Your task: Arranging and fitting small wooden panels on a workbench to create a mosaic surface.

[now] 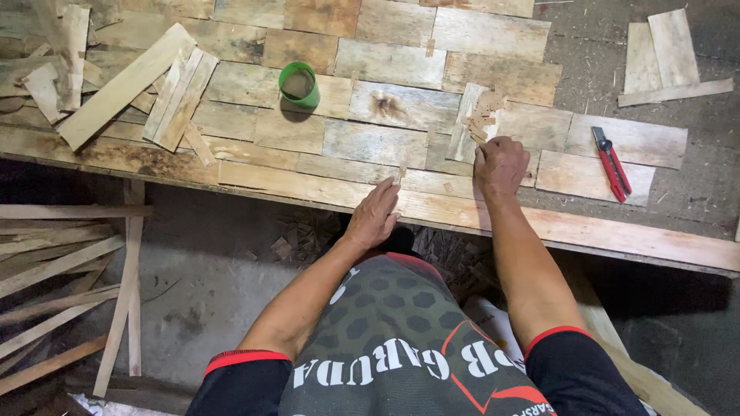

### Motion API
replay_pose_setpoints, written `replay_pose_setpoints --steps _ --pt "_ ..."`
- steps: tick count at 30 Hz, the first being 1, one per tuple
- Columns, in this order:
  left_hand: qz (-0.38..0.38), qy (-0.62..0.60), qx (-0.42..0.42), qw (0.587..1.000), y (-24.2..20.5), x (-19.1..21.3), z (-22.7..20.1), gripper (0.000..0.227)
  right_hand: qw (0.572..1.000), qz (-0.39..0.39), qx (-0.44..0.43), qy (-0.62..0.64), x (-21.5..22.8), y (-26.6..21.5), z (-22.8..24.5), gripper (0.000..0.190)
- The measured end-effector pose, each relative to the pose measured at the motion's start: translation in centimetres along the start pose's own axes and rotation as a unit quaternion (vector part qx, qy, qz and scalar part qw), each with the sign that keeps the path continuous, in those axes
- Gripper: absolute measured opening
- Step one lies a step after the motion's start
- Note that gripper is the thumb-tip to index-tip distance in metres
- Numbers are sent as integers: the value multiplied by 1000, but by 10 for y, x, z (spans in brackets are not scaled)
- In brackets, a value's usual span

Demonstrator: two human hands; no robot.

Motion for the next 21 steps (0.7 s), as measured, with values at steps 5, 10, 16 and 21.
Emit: replay_pose_setpoints --steps 5,10,16,21 --pt "5 -6 7 1000 6 0 -2 62 999 12 39 -36 -1 4 -1 9" --pt "7 -5 12 1000 13 6 -10 61 997 67 -24 0 2 3 1 9" --pt "-22 -5 6 1000 29 6 -15 61 942 56 -195 266 -12 -3 -10 11" --pt "-39 -28 15 999 42 10 -28 60 841 82 -327 422 -12 0 -7 18"
Point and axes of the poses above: each hand's wrist, its own y-axis towards the middle knuckle, its own x-axis out of the back of the hand, z = x × y, the point moved 1 cm from there along y, towards the middle knuckle, and after that the axes turned 4 degrees about z, right-handed, at the moved point
